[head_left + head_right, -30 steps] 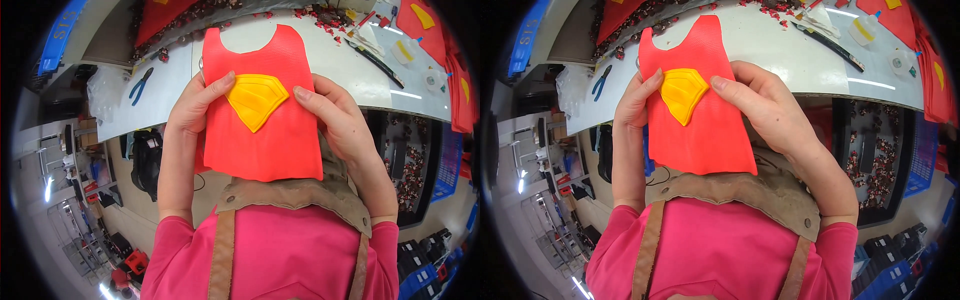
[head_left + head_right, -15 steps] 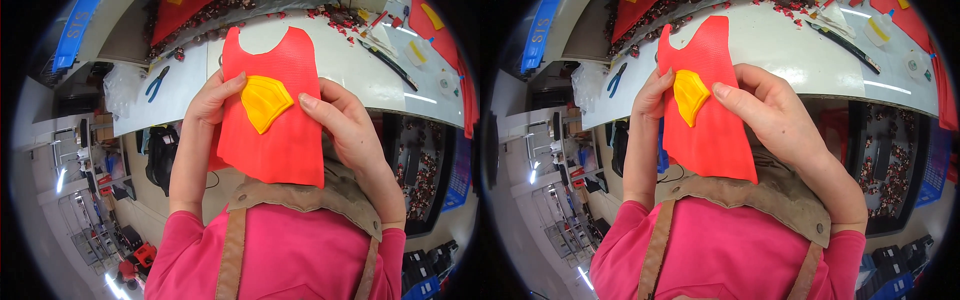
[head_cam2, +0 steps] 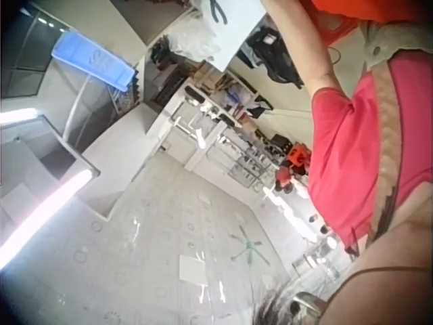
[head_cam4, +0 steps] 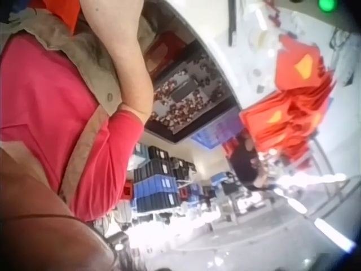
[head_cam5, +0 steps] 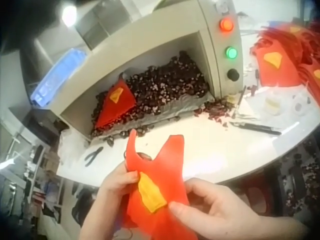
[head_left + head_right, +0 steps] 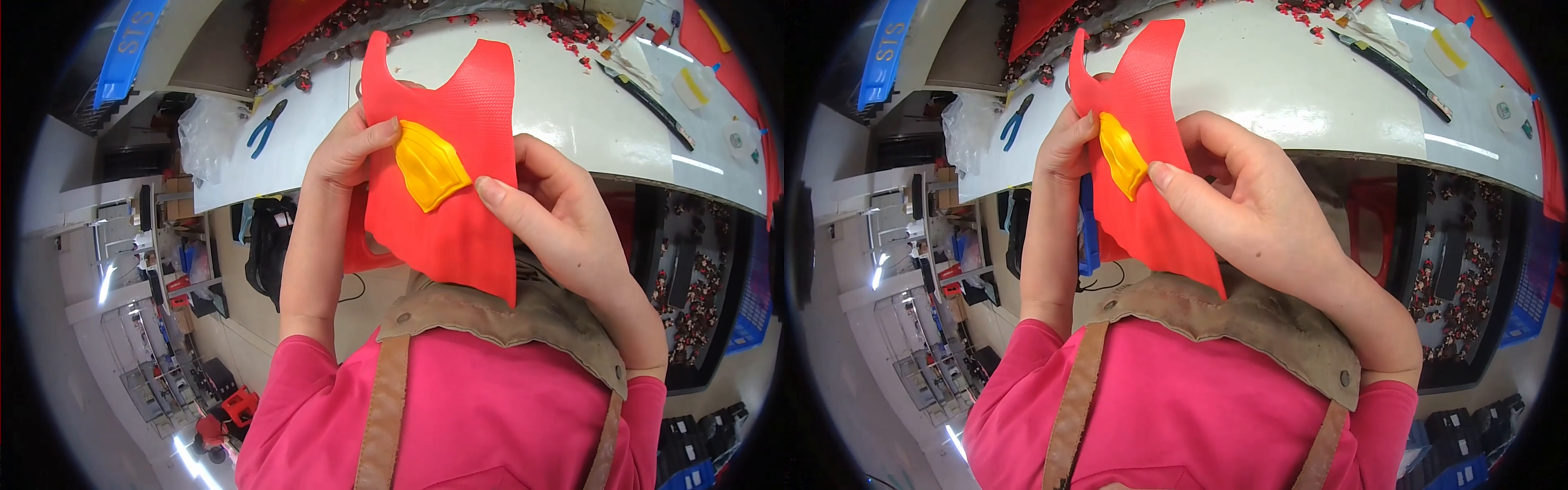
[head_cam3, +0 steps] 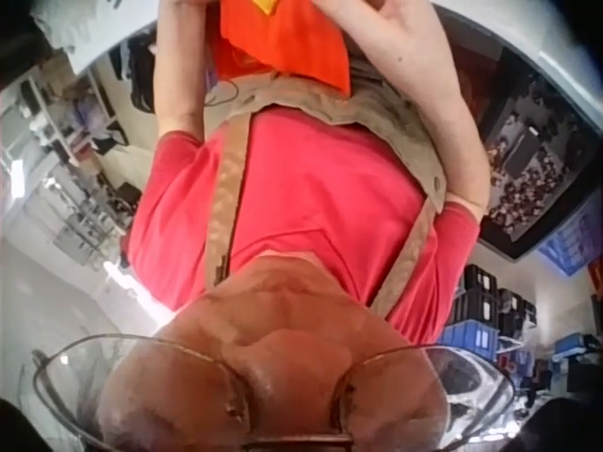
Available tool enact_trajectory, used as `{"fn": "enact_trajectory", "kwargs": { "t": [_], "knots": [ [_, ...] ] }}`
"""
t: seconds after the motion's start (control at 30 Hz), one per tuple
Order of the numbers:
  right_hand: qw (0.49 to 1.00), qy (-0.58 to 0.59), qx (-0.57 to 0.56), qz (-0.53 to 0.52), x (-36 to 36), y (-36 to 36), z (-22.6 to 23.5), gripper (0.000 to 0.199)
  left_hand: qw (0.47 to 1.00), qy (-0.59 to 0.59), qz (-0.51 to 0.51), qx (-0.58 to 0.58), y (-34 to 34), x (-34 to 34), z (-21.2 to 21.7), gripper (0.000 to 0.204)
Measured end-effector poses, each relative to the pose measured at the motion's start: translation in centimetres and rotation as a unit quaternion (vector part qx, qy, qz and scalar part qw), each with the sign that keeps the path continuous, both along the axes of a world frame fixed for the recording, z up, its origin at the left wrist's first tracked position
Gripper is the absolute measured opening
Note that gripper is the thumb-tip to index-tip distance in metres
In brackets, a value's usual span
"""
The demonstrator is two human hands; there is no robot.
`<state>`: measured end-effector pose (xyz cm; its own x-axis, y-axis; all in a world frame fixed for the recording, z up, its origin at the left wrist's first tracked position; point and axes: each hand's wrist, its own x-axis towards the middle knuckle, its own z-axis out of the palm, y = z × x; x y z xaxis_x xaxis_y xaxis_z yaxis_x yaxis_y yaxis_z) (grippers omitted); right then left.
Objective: Apply glue to yellow logos and attach them to small red fabric toy capes.
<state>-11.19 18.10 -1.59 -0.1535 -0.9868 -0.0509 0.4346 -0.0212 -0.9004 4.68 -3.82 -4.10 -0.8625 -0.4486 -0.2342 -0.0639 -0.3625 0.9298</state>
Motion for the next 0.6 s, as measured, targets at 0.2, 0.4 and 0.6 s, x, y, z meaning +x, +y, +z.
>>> {"fn": "enact_trajectory", "kwargs": {
  "t": [0.2,0.4,0.6],
  "knots": [
    [1.000,0.022,0.000,0.005,0.2,0.2,0.7,0.026,0.997,0.008,-0.037,-0.065,-0.1,-0.2,1.0,0.071],
    [0.987,0.160,-0.004,-0.032,0.6,0.1,1.5,0.022,0.996,-0.040,-0.025,-0.075,0.3,-0.3,2.1,0.068],
    [0.956,0.289,-0.015,-0.048,0.4,-0.2,1.0,0.025,0.996,-0.014,-0.047,-0.081,0.3,0.0,2.3,0.066]
  ]
}}
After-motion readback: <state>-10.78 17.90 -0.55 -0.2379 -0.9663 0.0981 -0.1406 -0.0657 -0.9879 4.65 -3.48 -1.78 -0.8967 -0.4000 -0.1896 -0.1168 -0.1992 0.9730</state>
